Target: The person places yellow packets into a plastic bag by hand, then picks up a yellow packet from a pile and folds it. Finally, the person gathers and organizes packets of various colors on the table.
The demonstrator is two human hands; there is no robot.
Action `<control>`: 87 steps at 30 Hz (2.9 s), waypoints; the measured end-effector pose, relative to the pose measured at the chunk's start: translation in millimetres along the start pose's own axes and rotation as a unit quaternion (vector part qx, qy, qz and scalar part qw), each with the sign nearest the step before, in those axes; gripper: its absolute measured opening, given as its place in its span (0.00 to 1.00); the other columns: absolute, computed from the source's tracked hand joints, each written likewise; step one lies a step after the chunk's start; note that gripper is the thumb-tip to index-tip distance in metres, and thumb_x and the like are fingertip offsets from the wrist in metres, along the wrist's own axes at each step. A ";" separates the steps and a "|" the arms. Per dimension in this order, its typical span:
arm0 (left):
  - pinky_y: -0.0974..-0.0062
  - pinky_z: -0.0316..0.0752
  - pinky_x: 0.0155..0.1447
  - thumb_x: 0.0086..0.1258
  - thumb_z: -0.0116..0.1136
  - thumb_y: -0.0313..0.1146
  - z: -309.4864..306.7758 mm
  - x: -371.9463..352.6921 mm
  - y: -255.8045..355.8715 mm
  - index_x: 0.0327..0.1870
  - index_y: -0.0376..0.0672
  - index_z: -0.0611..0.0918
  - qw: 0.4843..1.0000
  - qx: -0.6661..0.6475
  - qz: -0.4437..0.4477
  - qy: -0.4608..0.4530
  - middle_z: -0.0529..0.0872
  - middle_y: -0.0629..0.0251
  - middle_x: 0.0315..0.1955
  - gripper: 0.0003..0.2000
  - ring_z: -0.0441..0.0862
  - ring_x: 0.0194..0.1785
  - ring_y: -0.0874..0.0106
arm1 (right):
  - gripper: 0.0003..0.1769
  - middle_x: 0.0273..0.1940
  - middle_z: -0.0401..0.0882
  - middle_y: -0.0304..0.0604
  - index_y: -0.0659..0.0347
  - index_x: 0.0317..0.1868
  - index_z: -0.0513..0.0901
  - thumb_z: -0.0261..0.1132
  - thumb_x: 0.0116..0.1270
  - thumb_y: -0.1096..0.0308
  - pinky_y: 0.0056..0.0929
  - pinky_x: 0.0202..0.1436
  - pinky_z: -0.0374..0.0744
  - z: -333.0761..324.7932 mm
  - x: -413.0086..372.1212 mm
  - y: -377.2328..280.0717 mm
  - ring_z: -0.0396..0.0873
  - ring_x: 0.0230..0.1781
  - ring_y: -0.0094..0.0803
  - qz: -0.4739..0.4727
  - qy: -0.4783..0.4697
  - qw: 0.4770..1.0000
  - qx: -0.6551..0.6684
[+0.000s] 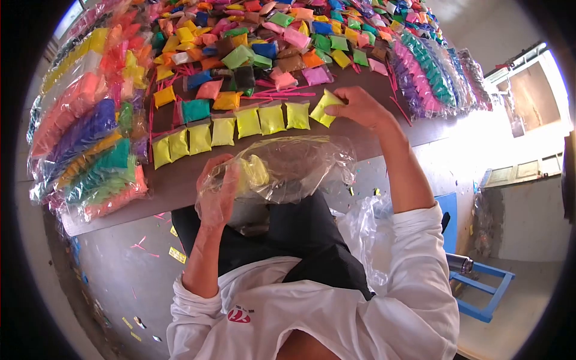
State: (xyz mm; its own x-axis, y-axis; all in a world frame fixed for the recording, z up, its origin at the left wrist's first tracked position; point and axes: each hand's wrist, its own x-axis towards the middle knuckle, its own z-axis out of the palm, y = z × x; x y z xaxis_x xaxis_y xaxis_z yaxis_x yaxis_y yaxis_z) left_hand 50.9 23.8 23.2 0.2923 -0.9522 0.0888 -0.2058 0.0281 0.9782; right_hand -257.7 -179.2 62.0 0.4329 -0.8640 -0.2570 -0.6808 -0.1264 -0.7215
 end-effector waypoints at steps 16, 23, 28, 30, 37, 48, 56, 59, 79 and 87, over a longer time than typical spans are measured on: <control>0.79 0.73 0.47 0.71 0.61 0.42 -2.7 0.2 -0.4 0.48 0.35 0.81 0.999 0.047 0.025 0.001 0.84 0.67 0.36 0.17 0.77 0.40 0.79 | 0.30 0.44 0.84 0.54 0.67 0.47 0.81 0.76 0.49 0.54 0.37 0.50 0.77 41.6 31.6 -30.3 0.82 0.44 0.44 -0.134 -0.007 0.985 -0.111; 0.79 0.73 0.46 0.71 0.60 0.42 -2.7 -0.4 -0.6 0.48 0.35 0.81 0.999 -0.029 -0.020 -0.011 0.84 0.67 0.35 0.17 0.77 0.40 0.80 | 0.31 0.41 0.82 0.41 0.67 0.51 0.78 0.76 0.49 0.60 0.29 0.47 0.78 0.2 -52.6 -37.1 0.80 0.42 0.27 -0.070 0.123 0.970 0.196; 0.79 0.73 0.46 0.72 0.60 0.39 -0.1 0.6 -3.8 0.47 0.35 0.81 0.999 -0.051 -0.015 -0.008 0.84 0.67 0.36 0.15 0.77 0.40 0.80 | 0.34 0.45 0.84 0.42 0.63 0.53 0.76 0.78 0.45 0.64 0.30 0.47 0.82 3.0 -177.4 -35.1 0.84 0.42 0.29 -0.119 -0.096 0.927 0.343; 0.79 0.73 0.46 0.72 0.60 0.38 -1.6 1.9 -8.0 0.47 0.34 0.81 1.000 0.000 0.015 -0.006 0.83 0.67 0.36 0.14 0.77 0.40 0.80 | 0.27 0.43 0.85 0.40 0.60 0.49 0.80 0.78 0.48 0.64 0.26 0.44 0.80 26.1 -188.6 -59.9 0.84 0.41 0.24 -0.132 -0.173 0.962 0.162; 0.80 0.74 0.45 0.71 0.62 0.38 -2.2 0.0 -6.3 0.47 0.33 0.80 0.999 0.022 0.043 -0.003 0.83 0.66 0.36 0.15 0.77 0.40 0.79 | 0.25 0.36 0.80 0.53 0.67 0.53 0.76 0.70 0.54 0.69 0.40 0.38 0.79 138.4 -145.9 -116.3 0.82 0.35 0.49 -0.187 0.268 0.945 -0.034; 0.85 0.70 0.37 0.72 0.61 0.39 2.2 -1.9 2.6 0.47 0.34 0.80 0.999 -0.053 0.003 0.011 0.82 0.71 0.32 0.15 0.73 0.34 0.85 | 0.38 0.61 0.70 0.65 0.70 0.66 0.68 0.70 0.58 0.61 0.47 0.66 0.70 155.3 -98.2 -109.4 0.69 0.64 0.58 -0.068 0.171 0.981 -0.063; 0.84 0.70 0.37 0.72 0.62 0.38 4.5 -0.6 -6.2 0.46 0.34 0.80 0.993 -0.114 -0.006 0.004 0.81 0.72 0.34 0.14 0.72 0.35 0.85 | 0.33 0.57 0.76 0.63 0.70 0.62 0.73 0.71 0.57 0.64 0.44 0.62 0.74 149.2 -95.4 -95.6 0.75 0.59 0.57 -0.137 0.123 0.981 -0.054; 0.84 0.70 0.39 0.72 0.61 0.37 0.8 -2.0 1.2 0.47 0.34 0.80 0.994 -0.107 -0.016 -0.012 0.81 0.71 0.35 0.14 0.73 0.37 0.84 | 0.30 0.49 0.77 0.63 0.70 0.58 0.74 0.70 0.54 0.69 0.47 0.52 0.78 155.8 -91.7 -92.1 0.78 0.50 0.60 -0.173 0.155 0.969 -0.080; 0.86 0.67 0.37 0.72 0.60 0.38 -0.4 -0.3 -4.1 0.47 0.34 0.78 0.998 -0.058 0.024 -0.008 0.79 0.74 0.32 0.15 0.70 0.35 0.85 | 0.08 0.33 0.86 0.46 0.66 0.36 0.86 0.65 0.68 0.70 0.26 0.29 0.81 37.7 -169.9 -166.8 0.84 0.26 0.30 -0.352 0.105 0.921 0.132; 0.82 0.70 0.42 0.71 0.60 0.39 -4.5 -2.8 7.8 0.48 0.33 0.78 0.993 -0.095 -0.060 -0.030 0.80 0.72 0.34 0.16 0.73 0.38 0.82 | 0.20 0.43 0.85 0.51 0.66 0.51 0.82 0.68 0.62 0.63 0.34 0.50 0.80 35.4 7.3 -111.1 0.84 0.43 0.39 -0.218 0.030 0.954 -0.205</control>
State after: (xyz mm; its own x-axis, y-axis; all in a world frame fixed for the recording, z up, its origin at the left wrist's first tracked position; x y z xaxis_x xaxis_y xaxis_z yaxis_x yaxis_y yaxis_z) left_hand 52.7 28.1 31.5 0.2462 -0.9685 -0.0369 0.0093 -0.0357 0.9993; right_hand -157.9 -154.1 117.5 0.7009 -0.7111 0.0554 -0.6238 -0.6487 -0.4360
